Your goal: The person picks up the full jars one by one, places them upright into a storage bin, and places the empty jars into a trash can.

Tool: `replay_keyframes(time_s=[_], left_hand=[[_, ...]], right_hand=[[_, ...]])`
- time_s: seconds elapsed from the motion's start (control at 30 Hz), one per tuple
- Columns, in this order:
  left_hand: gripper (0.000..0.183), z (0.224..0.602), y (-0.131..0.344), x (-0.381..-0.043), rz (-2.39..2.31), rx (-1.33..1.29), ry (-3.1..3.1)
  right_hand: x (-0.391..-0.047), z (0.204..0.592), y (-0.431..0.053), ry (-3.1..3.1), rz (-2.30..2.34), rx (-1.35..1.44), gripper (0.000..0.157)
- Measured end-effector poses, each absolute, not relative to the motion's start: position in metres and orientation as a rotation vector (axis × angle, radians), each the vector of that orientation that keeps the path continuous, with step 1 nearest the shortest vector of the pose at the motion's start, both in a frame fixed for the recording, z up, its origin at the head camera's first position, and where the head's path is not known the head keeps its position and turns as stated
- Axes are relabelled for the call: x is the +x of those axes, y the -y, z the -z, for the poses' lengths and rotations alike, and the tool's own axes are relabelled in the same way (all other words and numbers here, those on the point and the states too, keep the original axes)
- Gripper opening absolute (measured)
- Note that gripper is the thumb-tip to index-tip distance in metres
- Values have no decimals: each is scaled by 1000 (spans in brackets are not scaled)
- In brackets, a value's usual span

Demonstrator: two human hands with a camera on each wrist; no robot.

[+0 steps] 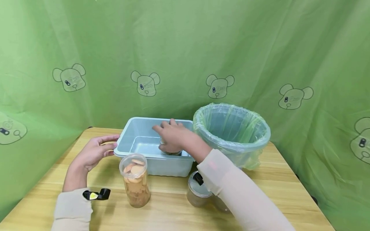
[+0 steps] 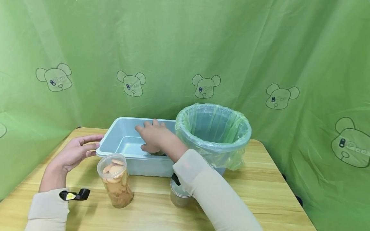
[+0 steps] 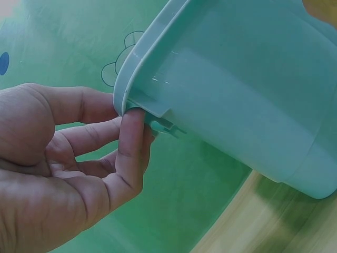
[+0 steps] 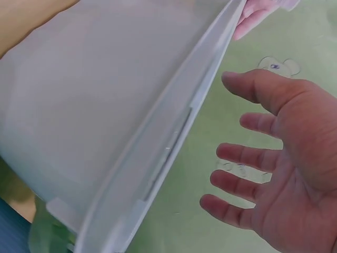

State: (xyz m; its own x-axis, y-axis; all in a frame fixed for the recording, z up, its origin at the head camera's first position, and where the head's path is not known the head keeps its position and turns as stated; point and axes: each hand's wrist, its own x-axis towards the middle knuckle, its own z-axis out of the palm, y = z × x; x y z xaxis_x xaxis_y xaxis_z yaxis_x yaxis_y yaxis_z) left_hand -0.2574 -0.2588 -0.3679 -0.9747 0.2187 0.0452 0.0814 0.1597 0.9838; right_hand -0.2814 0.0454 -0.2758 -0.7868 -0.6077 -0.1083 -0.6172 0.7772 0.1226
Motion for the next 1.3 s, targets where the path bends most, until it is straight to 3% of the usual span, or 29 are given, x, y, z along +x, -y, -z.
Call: replay_keyframes(time_s=[0.83,1.1,1.3], left_hand=[[52,369,258,-257,-1970,318,-2293],[53,368,259,-257,-1965,318,-2285],[53,368,259,-256,-1961,316,-2291]], right_hand=[[-202,254,-29,-2942,-464,-1582,67],[-195,258,-20,-2862,-393,-1663,60],[-197,270,-14,-2806,-325,-1703,67]])
